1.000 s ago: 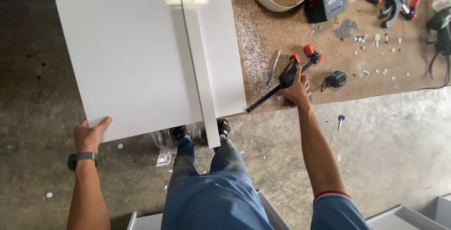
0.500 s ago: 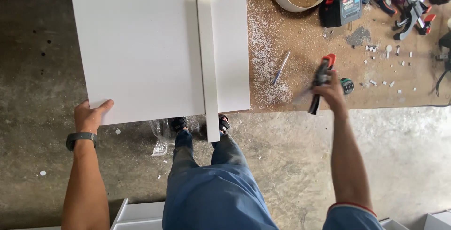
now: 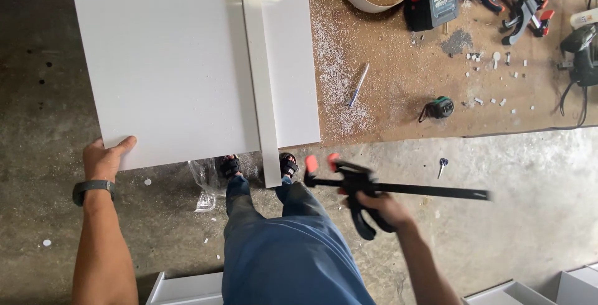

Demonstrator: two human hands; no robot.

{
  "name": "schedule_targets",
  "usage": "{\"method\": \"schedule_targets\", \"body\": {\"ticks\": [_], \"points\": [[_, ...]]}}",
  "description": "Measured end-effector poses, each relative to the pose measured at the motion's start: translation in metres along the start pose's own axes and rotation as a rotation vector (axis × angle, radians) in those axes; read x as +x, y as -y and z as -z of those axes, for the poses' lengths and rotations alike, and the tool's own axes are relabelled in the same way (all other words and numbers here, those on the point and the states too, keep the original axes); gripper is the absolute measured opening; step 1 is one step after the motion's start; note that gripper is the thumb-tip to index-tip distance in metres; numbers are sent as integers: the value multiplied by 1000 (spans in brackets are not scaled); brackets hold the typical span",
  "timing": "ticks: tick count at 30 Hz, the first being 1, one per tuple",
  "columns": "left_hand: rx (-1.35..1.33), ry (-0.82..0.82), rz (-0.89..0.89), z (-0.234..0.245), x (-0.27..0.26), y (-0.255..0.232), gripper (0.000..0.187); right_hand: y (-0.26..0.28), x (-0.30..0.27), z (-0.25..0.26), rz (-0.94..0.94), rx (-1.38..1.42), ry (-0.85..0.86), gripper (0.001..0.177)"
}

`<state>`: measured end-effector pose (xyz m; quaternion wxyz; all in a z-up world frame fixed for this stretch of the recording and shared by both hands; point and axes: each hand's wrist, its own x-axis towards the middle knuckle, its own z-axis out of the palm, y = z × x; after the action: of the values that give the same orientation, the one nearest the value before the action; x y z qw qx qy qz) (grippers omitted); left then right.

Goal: Marking, clamping, and cutting a piece of white board with a circular saw.

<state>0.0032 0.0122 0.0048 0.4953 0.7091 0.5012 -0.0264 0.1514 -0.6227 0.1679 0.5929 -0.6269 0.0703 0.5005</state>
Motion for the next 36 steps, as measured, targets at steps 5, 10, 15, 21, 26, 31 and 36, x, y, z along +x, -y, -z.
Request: {"method": "schedule_targets", "body": {"ticks": [5,10,15,21,26,31,36], "points": [[7,6,-11,1,4,7,40,-66,60,-18,-80,-312,-63,49],[-55,17,-18,2,2,-2,39,-11,74,-75,-70,-512,-147,53],[3,1,20,3,-2,-8,40,11,93,-98,-17,-516,-174,61],[75,16,-43,6,-5,-21,37,-41,92,-59,11,-208,-137,50],[-20,5,-40,6,-4,-7,37,45,-45,-38,-91,-235,-328,54],[53,6,-44,3,10,11,38,107,-157,-2,-10,-219,-529,63],[22,20,-6,3,17,21,38,125,-128,33,256,-159,-666,41]]}}
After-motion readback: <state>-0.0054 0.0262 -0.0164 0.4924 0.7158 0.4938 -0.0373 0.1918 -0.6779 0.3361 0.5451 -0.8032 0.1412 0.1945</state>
